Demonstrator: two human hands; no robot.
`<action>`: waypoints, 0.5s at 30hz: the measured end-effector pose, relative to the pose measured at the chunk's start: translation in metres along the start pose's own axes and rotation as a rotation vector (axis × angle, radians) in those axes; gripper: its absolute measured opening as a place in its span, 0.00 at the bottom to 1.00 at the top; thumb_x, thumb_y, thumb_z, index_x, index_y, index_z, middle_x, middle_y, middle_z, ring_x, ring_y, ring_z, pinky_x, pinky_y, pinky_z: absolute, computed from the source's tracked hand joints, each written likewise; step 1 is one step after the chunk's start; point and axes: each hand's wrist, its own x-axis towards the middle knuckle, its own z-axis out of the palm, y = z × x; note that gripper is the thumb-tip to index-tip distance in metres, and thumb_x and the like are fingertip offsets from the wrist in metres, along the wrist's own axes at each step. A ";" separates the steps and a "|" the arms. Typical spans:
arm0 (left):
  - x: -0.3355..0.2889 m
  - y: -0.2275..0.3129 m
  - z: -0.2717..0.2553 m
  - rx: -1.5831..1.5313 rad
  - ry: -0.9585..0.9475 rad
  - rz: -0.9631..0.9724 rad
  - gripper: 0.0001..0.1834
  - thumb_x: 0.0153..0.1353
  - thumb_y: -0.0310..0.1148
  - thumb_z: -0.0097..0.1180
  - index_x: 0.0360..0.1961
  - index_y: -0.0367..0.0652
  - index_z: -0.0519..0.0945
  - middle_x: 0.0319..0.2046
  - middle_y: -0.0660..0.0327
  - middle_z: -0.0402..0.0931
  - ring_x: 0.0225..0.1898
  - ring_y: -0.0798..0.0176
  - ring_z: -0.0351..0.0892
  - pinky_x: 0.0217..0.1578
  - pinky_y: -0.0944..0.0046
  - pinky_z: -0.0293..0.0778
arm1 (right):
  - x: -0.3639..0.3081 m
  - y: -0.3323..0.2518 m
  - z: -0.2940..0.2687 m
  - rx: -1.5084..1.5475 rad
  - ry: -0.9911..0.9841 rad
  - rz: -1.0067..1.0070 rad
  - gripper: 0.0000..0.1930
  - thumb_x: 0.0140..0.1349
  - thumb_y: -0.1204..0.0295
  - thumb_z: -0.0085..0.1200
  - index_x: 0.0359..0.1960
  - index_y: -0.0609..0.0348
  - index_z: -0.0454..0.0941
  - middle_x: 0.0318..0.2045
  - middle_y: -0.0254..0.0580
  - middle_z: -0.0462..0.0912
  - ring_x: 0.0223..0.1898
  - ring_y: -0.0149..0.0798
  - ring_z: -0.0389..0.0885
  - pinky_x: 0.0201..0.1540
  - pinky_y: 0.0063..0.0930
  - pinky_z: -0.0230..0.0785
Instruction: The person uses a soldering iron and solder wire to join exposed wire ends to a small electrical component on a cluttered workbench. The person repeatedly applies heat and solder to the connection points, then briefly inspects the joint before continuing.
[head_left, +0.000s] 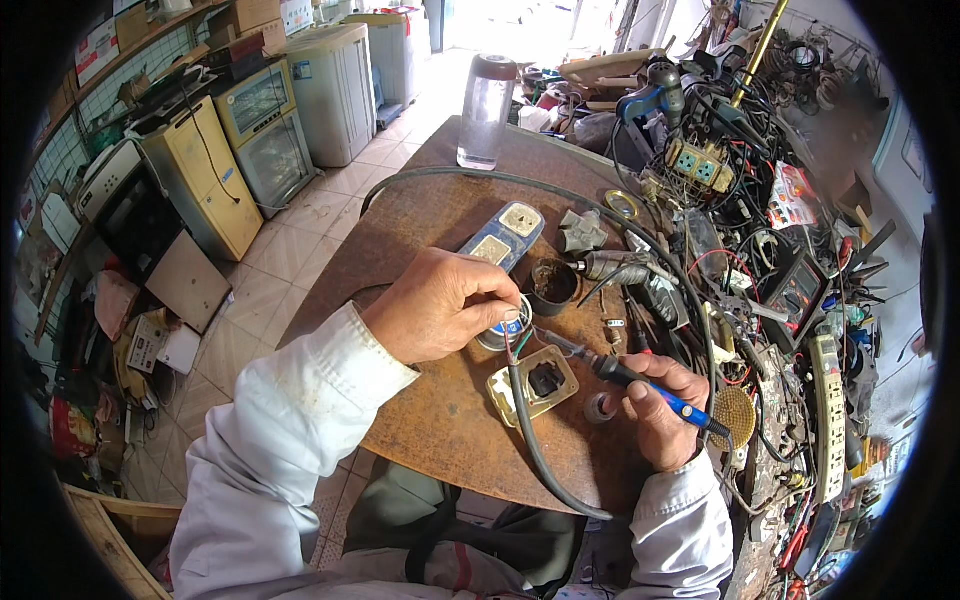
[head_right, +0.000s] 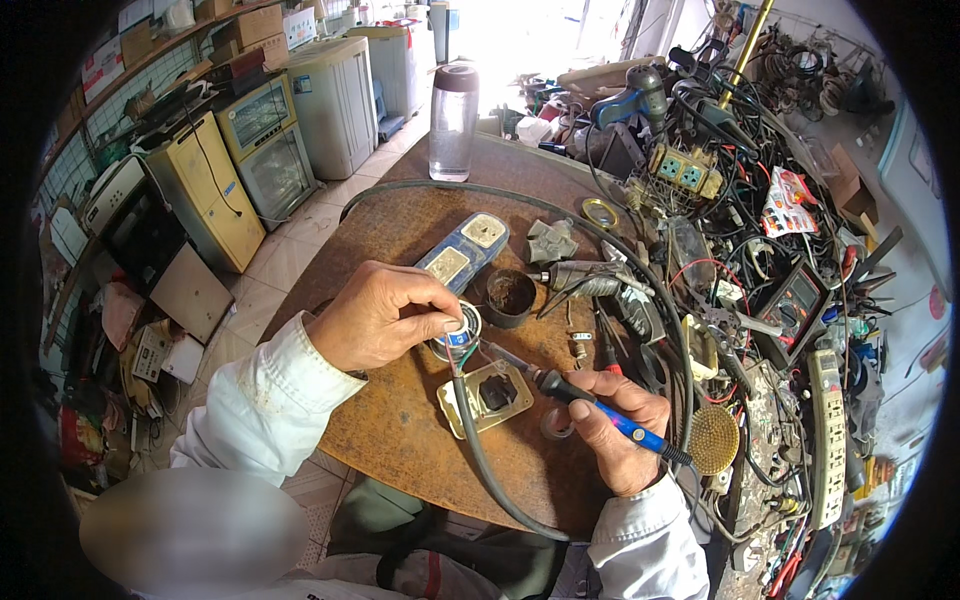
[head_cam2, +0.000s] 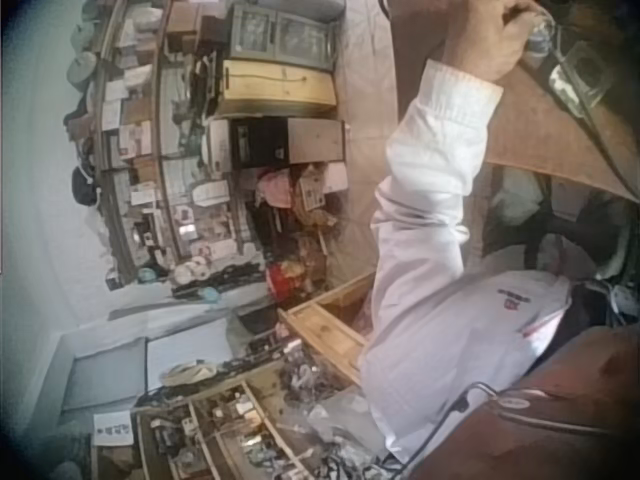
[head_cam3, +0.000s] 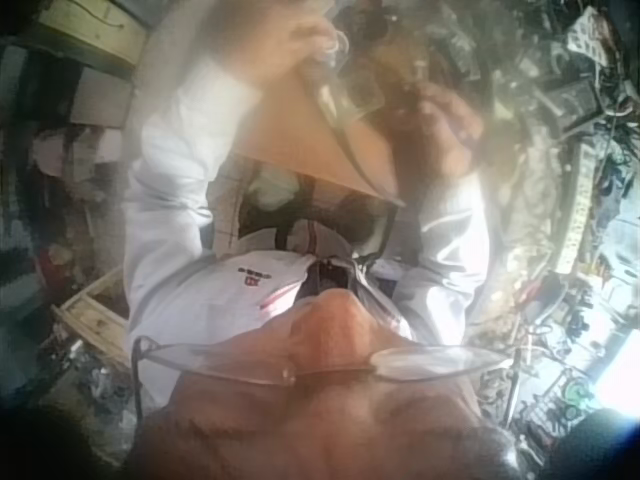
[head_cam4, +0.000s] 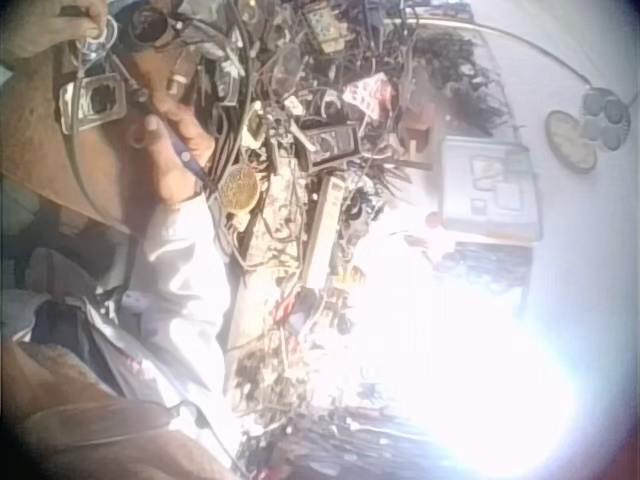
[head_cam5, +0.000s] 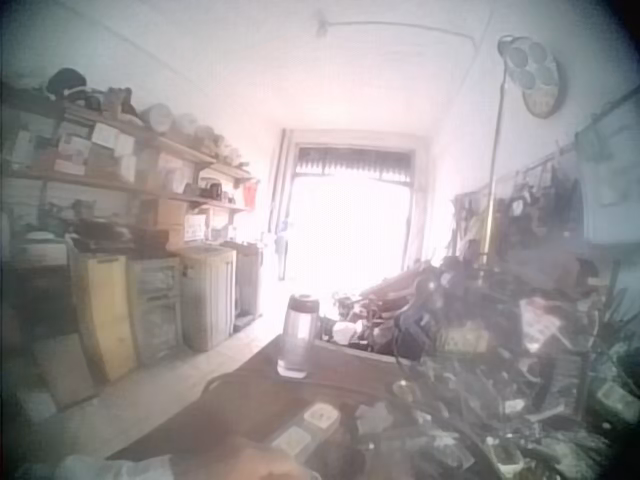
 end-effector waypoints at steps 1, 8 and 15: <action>0.000 0.000 0.000 -0.002 0.000 -0.003 0.05 0.55 0.25 0.66 0.33 0.38 0.84 0.30 0.56 0.84 0.31 0.61 0.85 0.33 0.64 0.78 | 0.000 0.000 0.000 0.004 0.001 -0.002 0.19 0.61 0.68 0.64 0.47 0.72 0.79 0.33 0.47 0.86 0.33 0.34 0.84 0.40 0.26 0.77; 0.000 0.001 0.001 0.000 0.007 -0.007 0.05 0.55 0.25 0.66 0.33 0.38 0.84 0.29 0.57 0.84 0.31 0.62 0.85 0.32 0.64 0.78 | 0.000 0.000 0.001 -0.019 0.015 -0.003 0.20 0.61 0.67 0.64 0.47 0.72 0.79 0.33 0.47 0.86 0.33 0.34 0.84 0.40 0.26 0.76; 0.000 0.002 0.000 0.007 0.008 -0.011 0.05 0.56 0.25 0.66 0.34 0.38 0.84 0.29 0.57 0.84 0.30 0.62 0.85 0.32 0.64 0.78 | 0.000 0.001 0.001 0.013 0.012 0.005 0.20 0.61 0.67 0.65 0.47 0.72 0.79 0.34 0.48 0.86 0.33 0.35 0.85 0.41 0.27 0.76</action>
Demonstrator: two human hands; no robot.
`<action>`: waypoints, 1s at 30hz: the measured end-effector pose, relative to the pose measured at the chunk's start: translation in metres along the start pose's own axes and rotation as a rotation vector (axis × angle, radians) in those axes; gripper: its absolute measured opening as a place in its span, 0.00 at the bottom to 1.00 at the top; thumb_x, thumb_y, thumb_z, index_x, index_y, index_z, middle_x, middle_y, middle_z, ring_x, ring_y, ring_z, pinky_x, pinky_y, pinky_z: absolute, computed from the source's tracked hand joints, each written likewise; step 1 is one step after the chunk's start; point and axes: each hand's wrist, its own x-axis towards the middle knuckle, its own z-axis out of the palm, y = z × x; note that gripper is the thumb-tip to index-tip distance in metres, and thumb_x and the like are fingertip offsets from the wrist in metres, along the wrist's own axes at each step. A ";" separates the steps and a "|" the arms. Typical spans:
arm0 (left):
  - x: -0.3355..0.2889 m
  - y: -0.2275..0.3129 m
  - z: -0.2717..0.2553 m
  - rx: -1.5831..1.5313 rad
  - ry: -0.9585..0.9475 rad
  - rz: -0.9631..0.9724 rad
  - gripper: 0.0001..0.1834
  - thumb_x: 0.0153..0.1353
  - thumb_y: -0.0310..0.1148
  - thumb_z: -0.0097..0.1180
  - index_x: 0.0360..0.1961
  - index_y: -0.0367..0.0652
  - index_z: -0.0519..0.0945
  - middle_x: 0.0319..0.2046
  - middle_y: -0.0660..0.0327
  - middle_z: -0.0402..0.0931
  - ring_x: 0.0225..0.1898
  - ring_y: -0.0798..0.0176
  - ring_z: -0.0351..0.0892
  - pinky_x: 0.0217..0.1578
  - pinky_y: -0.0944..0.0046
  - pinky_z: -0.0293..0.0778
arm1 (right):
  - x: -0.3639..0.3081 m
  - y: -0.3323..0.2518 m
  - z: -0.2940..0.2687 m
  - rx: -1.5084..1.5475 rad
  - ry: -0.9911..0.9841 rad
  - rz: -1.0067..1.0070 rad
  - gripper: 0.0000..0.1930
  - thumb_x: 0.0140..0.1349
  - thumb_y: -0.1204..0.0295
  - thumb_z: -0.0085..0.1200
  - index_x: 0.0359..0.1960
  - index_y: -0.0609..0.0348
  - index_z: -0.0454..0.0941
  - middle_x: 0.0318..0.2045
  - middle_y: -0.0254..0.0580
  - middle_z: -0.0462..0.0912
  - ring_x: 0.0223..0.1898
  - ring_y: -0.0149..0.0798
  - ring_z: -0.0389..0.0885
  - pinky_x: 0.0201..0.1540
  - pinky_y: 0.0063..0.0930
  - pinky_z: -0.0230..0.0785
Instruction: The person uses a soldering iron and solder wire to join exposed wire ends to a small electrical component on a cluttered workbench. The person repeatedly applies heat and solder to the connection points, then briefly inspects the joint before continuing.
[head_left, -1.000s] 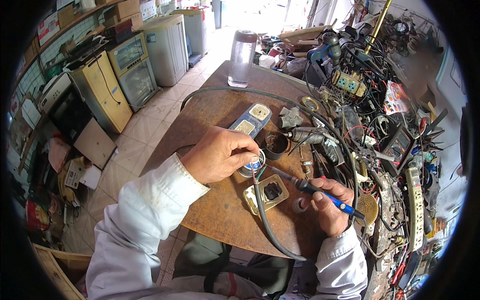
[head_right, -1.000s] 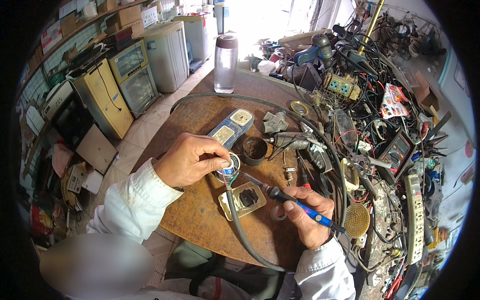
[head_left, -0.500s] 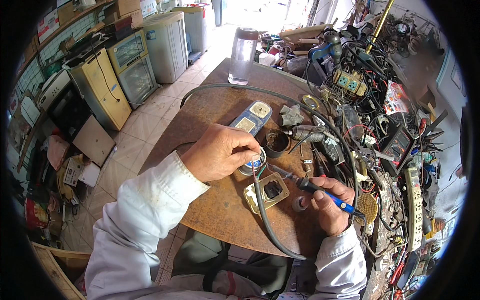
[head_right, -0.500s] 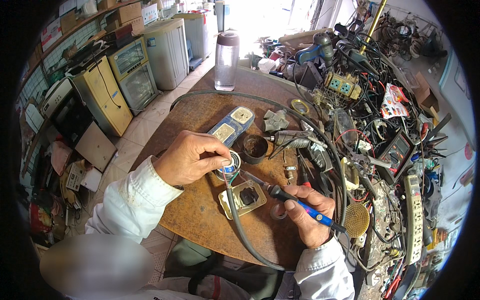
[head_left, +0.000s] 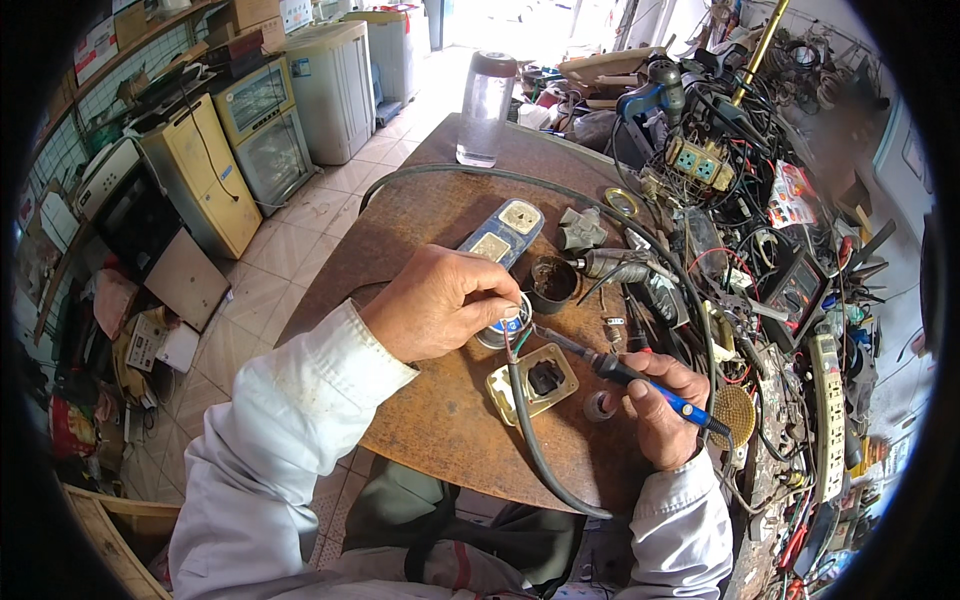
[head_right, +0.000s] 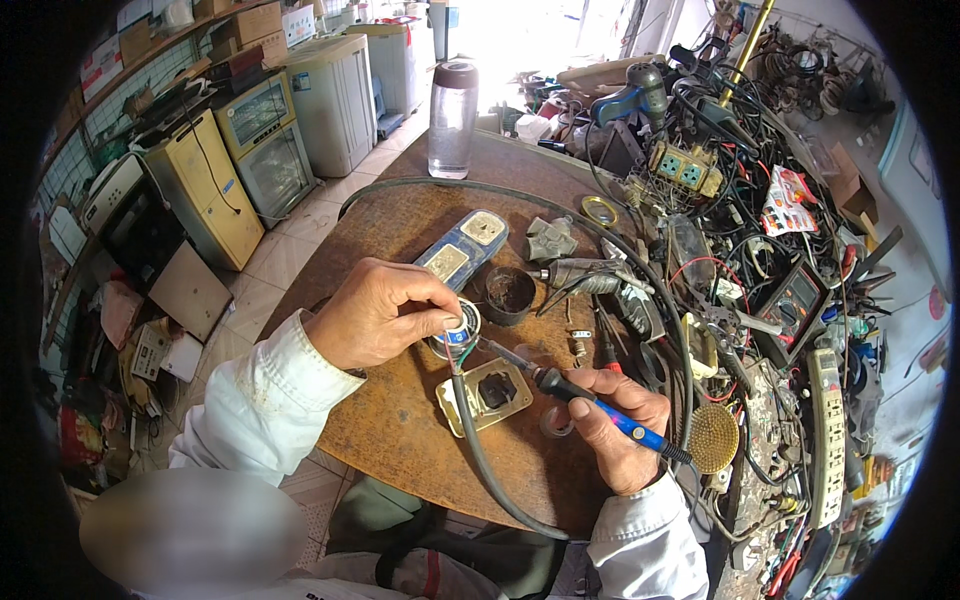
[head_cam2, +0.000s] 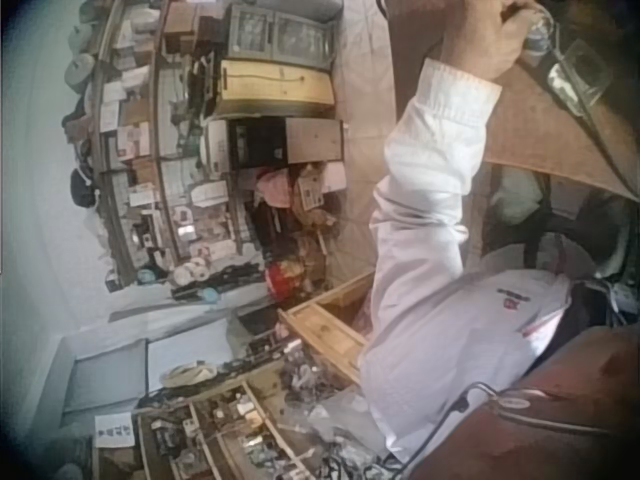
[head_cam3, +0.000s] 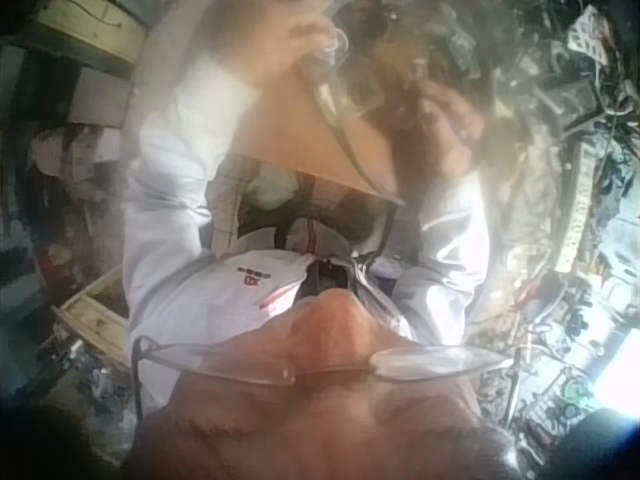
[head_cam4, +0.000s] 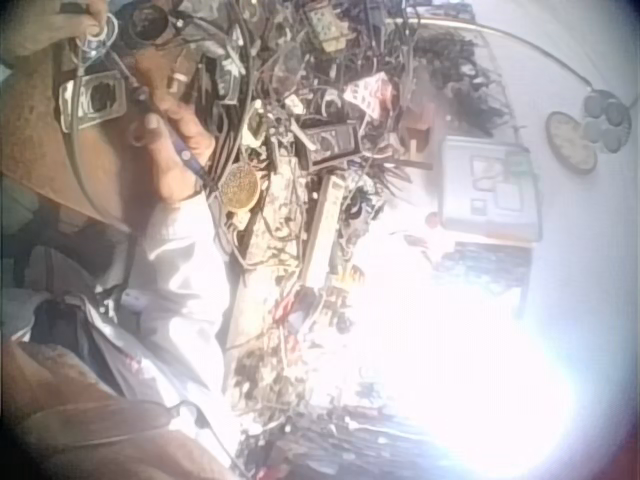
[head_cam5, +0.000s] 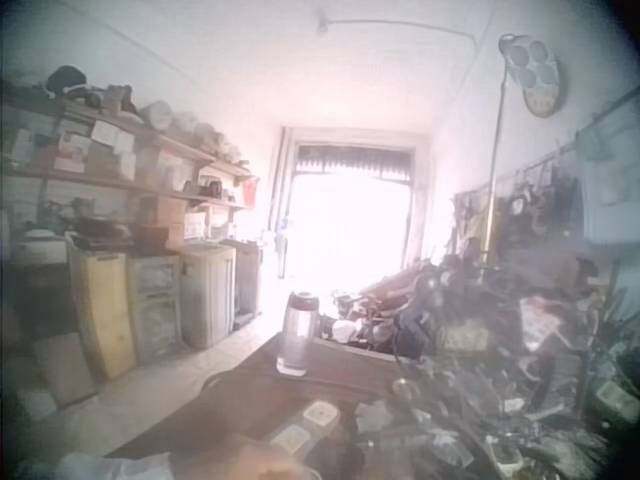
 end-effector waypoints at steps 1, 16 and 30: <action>0.000 0.000 0.000 0.004 -0.001 -0.002 0.05 0.55 0.25 0.66 0.34 0.38 0.84 0.29 0.57 0.84 0.30 0.62 0.85 0.32 0.64 0.78 | 0.000 0.001 0.000 0.011 0.000 0.003 0.20 0.60 0.67 0.65 0.47 0.72 0.79 0.34 0.48 0.86 0.33 0.35 0.85 0.41 0.27 0.76; 0.000 0.001 -0.001 0.011 -0.014 0.014 0.06 0.55 0.25 0.66 0.34 0.38 0.84 0.30 0.57 0.84 0.31 0.61 0.85 0.32 0.64 0.78 | 0.000 0.003 -0.003 -0.026 -0.009 -0.017 0.20 0.60 0.65 0.65 0.47 0.70 0.80 0.36 0.46 0.85 0.34 0.33 0.84 0.40 0.25 0.75; 0.001 0.000 0.000 0.017 -0.020 0.027 0.05 0.56 0.25 0.66 0.34 0.39 0.84 0.29 0.58 0.84 0.30 0.63 0.85 0.31 0.65 0.77 | 0.000 0.002 -0.002 0.007 -0.030 -0.007 0.17 0.62 0.70 0.62 0.47 0.71 0.79 0.39 0.48 0.85 0.35 0.34 0.84 0.43 0.27 0.75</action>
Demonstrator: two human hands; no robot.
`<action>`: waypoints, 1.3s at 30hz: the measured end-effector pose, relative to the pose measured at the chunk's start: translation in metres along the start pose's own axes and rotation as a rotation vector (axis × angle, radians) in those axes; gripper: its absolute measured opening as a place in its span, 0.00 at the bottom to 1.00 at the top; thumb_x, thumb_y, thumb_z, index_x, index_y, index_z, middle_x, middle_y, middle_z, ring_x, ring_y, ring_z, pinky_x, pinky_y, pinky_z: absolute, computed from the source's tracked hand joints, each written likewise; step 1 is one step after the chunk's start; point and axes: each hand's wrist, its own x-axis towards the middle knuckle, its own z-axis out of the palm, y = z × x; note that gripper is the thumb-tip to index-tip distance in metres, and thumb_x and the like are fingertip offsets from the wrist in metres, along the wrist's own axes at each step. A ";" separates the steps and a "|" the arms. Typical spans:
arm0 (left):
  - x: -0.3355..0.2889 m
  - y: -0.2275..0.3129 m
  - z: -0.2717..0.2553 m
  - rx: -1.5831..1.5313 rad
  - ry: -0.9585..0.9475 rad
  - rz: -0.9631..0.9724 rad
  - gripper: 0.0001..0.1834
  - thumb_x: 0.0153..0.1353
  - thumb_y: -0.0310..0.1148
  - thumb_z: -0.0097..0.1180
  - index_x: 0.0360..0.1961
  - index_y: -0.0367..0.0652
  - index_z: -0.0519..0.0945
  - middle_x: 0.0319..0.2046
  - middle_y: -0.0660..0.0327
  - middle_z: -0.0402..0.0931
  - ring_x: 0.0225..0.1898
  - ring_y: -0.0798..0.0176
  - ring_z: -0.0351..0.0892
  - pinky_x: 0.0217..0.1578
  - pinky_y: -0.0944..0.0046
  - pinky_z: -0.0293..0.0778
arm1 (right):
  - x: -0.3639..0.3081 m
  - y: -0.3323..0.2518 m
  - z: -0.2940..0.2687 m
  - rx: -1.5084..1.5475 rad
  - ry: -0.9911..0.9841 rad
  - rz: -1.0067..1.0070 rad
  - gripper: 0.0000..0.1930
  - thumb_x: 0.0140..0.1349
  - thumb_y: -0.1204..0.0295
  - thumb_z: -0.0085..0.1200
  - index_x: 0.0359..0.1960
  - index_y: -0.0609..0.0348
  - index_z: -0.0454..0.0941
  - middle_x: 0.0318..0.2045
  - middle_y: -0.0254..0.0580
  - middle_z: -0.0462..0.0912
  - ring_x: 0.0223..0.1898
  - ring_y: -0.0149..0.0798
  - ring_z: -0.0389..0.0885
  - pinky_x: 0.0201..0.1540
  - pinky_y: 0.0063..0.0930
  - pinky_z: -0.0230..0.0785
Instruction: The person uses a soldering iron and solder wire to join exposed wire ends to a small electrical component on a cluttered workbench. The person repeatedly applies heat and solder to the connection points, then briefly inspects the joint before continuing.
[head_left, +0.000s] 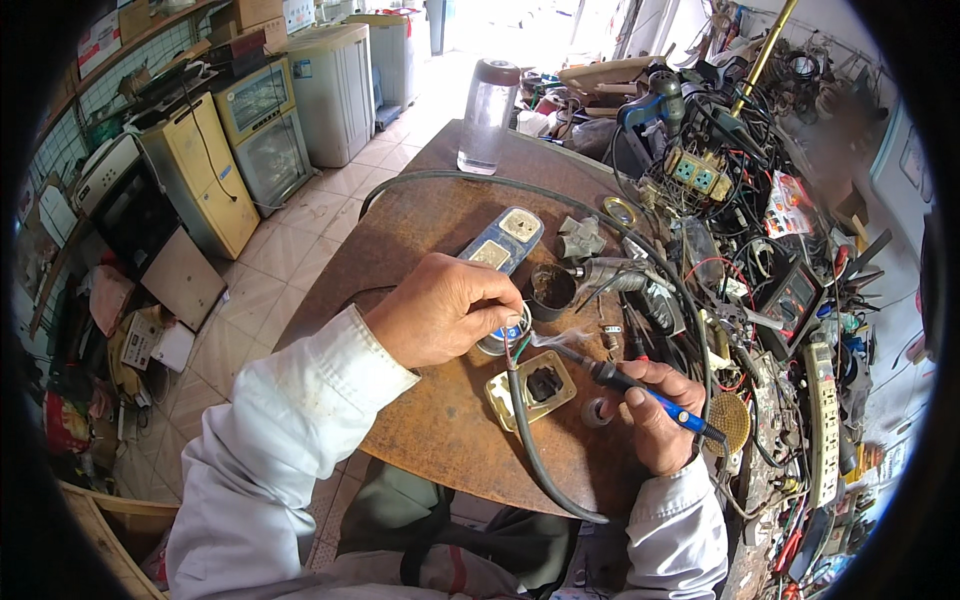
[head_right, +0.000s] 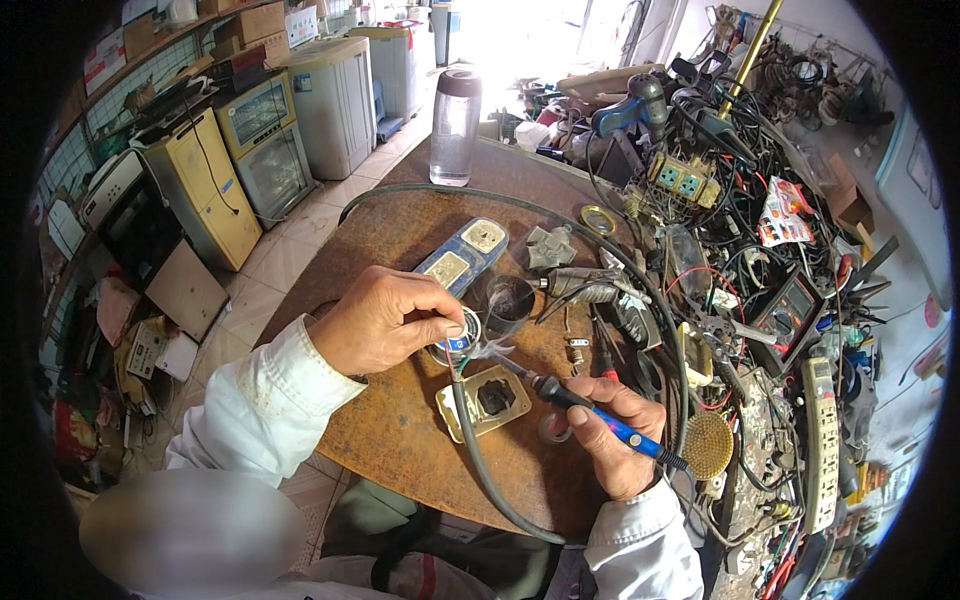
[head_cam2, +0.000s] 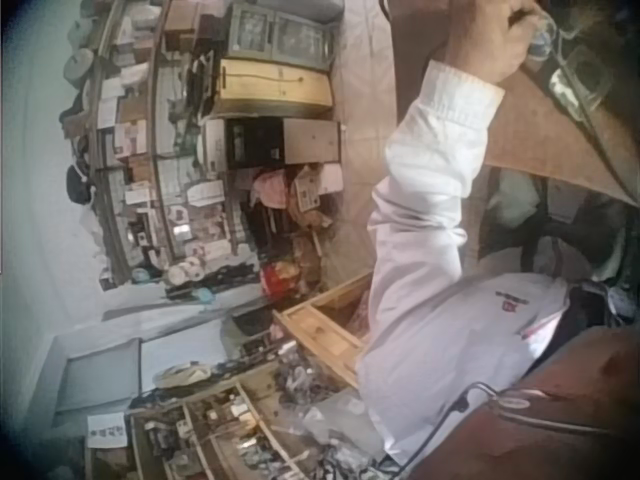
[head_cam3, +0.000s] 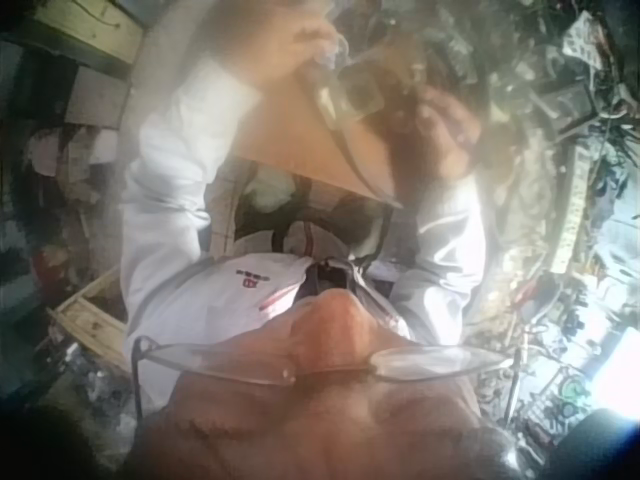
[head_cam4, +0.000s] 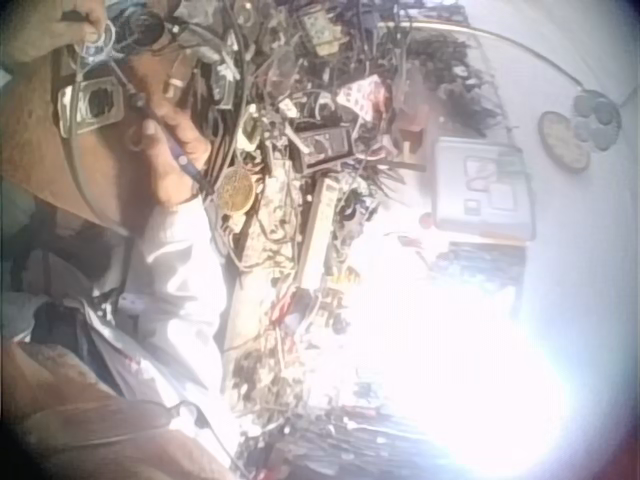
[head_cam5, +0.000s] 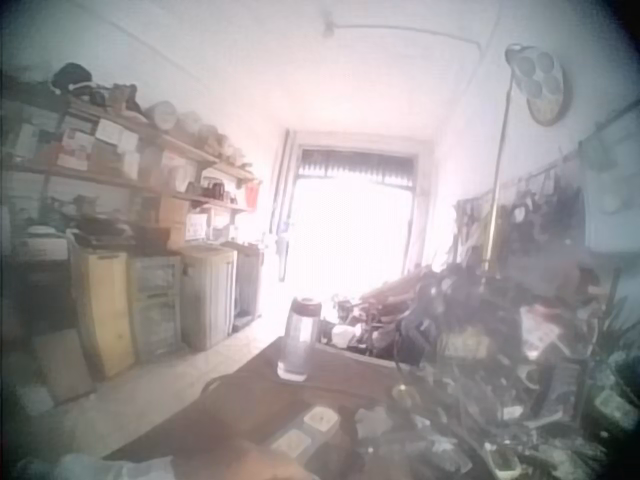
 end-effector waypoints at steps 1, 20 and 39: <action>0.000 0.001 0.000 -0.003 -0.001 -0.005 0.05 0.56 0.25 0.66 0.34 0.39 0.84 0.29 0.57 0.84 0.30 0.63 0.85 0.31 0.65 0.77 | 0.000 0.000 0.000 0.011 0.000 0.001 0.17 0.62 0.71 0.62 0.48 0.71 0.79 0.39 0.48 0.85 0.35 0.34 0.84 0.43 0.27 0.75; 0.000 0.000 0.000 -0.024 -0.015 -0.027 0.05 0.56 0.25 0.65 0.34 0.37 0.84 0.28 0.57 0.83 0.29 0.63 0.84 0.31 0.64 0.76 | 0.001 0.002 -0.002 -0.026 -0.010 -0.023 0.16 0.61 0.72 0.61 0.47 0.72 0.79 0.36 0.47 0.86 0.34 0.33 0.84 0.44 0.27 0.75; 0.001 0.001 0.002 -0.003 -0.013 0.024 0.04 0.57 0.23 0.64 0.34 0.36 0.84 0.30 0.55 0.83 0.31 0.59 0.84 0.33 0.62 0.77 | 0.000 -0.003 0.000 -0.041 -0.008 0.008 0.16 0.62 0.71 0.61 0.48 0.72 0.79 0.35 0.47 0.85 0.34 0.34 0.84 0.41 0.26 0.75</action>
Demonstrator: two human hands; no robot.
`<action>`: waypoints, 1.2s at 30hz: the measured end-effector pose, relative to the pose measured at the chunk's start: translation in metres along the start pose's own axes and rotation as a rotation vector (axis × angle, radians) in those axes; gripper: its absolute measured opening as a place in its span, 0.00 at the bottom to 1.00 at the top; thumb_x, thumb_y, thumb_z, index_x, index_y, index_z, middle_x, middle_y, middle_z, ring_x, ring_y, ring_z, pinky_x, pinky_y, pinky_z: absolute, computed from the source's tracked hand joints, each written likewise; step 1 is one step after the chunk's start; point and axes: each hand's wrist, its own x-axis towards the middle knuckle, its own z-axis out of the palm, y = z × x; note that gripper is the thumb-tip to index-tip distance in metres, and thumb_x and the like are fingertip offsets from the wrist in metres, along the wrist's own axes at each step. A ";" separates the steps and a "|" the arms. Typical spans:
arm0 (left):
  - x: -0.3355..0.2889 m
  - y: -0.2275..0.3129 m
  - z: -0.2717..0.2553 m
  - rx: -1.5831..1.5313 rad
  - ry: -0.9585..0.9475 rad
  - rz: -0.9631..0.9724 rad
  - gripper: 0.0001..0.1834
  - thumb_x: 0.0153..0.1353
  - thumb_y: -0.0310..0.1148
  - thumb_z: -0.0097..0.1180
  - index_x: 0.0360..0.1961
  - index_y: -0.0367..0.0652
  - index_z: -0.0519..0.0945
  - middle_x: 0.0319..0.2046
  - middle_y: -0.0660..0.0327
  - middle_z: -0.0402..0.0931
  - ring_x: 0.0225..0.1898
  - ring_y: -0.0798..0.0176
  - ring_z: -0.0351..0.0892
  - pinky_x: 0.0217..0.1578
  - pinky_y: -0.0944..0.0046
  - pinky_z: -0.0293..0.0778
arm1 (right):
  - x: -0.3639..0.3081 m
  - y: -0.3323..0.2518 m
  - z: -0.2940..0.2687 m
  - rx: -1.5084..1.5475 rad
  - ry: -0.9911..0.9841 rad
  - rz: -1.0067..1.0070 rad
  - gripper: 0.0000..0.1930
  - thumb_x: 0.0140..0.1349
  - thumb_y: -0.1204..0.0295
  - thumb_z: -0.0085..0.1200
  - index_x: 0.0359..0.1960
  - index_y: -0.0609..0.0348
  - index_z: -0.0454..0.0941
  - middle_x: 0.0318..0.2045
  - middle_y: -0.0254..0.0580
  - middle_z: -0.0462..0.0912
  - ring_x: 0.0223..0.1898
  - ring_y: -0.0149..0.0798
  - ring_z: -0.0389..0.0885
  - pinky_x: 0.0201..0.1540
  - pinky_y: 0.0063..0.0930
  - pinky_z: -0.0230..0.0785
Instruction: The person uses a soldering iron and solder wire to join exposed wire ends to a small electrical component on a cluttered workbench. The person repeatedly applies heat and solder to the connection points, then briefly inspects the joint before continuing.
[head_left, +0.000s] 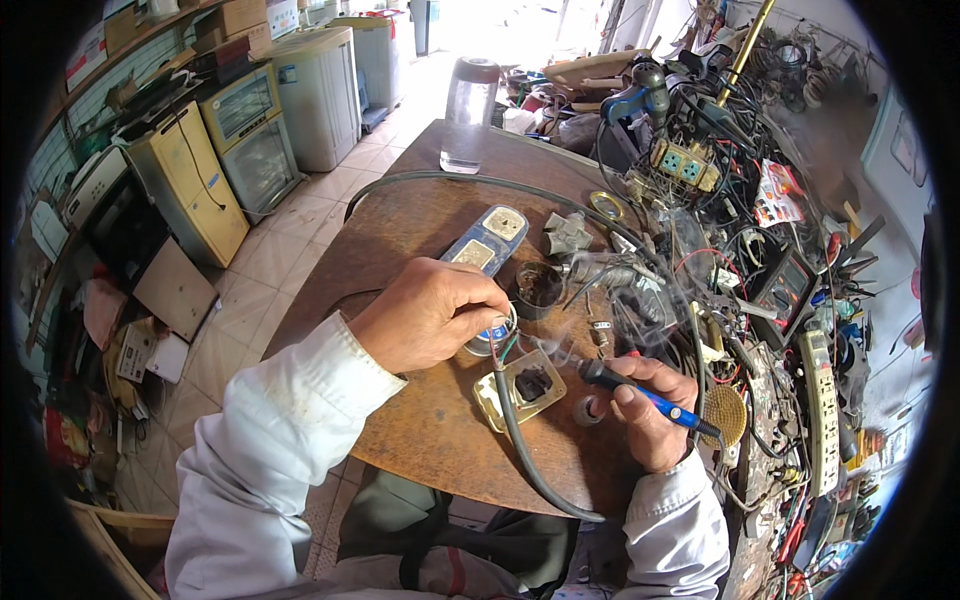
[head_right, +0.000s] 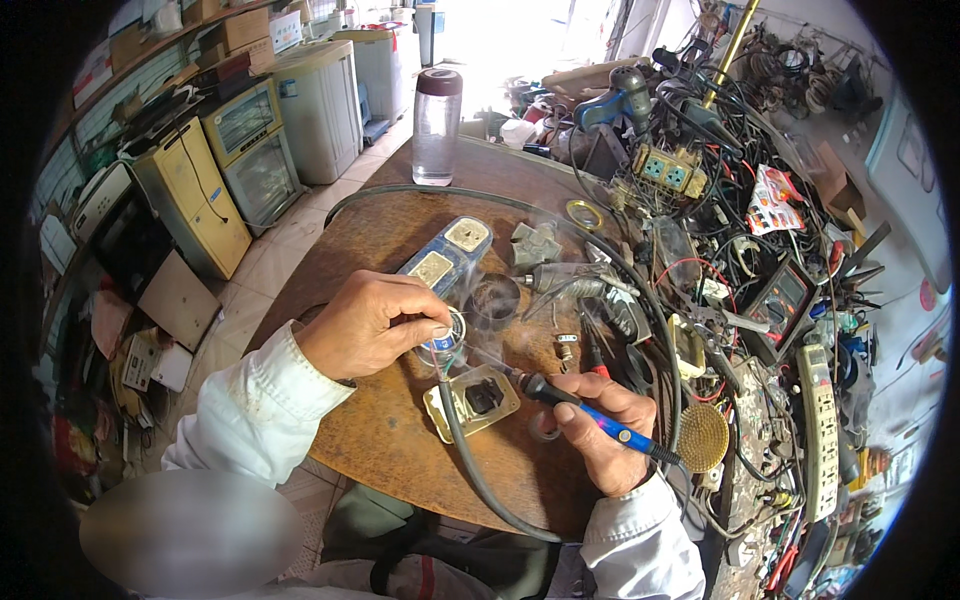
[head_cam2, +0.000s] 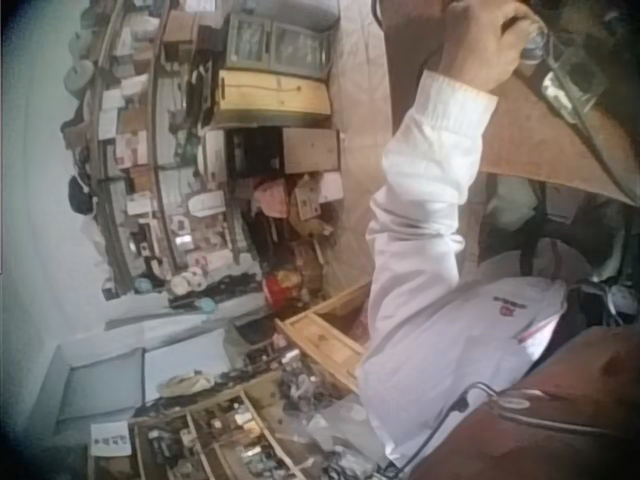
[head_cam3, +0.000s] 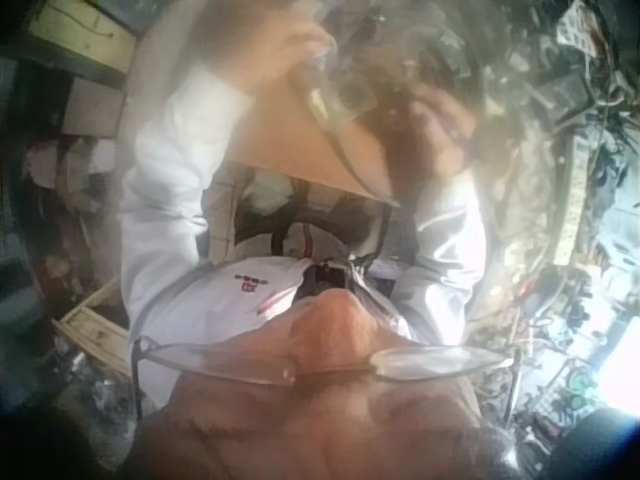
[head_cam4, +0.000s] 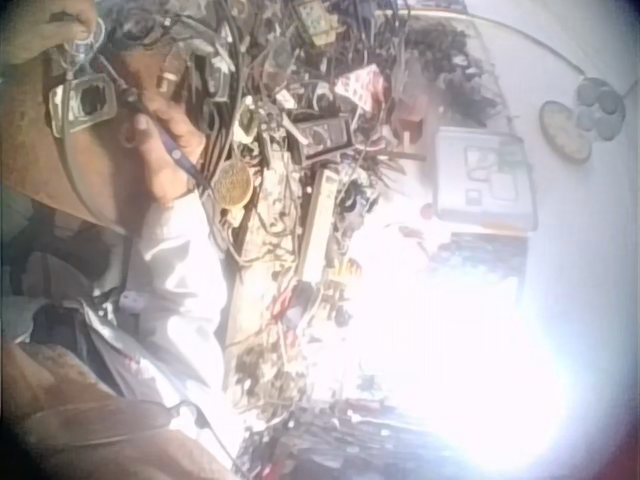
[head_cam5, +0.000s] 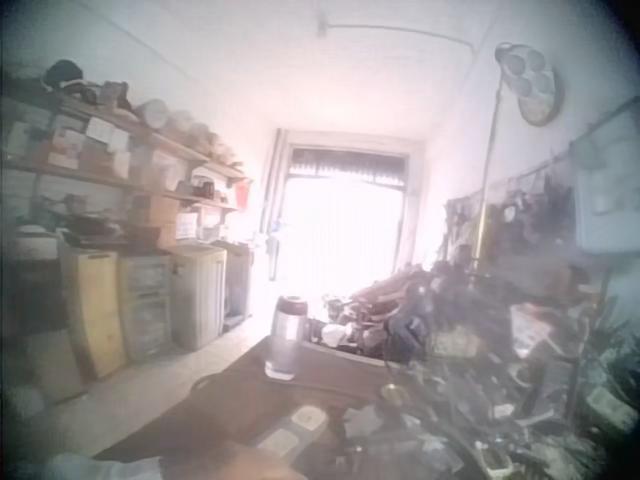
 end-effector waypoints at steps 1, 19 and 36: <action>0.000 0.000 0.001 -0.004 0.006 -0.003 0.04 0.57 0.24 0.63 0.34 0.36 0.83 0.29 0.55 0.83 0.31 0.58 0.84 0.33 0.62 0.76 | 0.000 -0.001 0.001 0.017 0.006 0.002 0.16 0.63 0.71 0.61 0.48 0.72 0.79 0.35 0.47 0.85 0.34 0.34 0.84 0.41 0.26 0.75; 0.000 -0.002 0.001 -0.006 -0.005 0.019 0.04 0.57 0.22 0.63 0.34 0.36 0.83 0.30 0.57 0.84 0.31 0.61 0.84 0.32 0.64 0.78 | -0.001 -0.001 0.001 0.038 0.015 0.010 0.16 0.63 0.73 0.61 0.48 0.71 0.79 0.36 0.47 0.85 0.34 0.34 0.84 0.41 0.26 0.76; 0.002 0.001 0.001 -0.005 -0.016 0.014 0.04 0.58 0.23 0.63 0.34 0.36 0.83 0.31 0.56 0.83 0.32 0.60 0.84 0.33 0.63 0.78 | -0.001 -0.003 0.002 0.041 0.027 0.022 0.17 0.62 0.71 0.62 0.48 0.72 0.78 0.35 0.47 0.86 0.34 0.34 0.84 0.42 0.27 0.76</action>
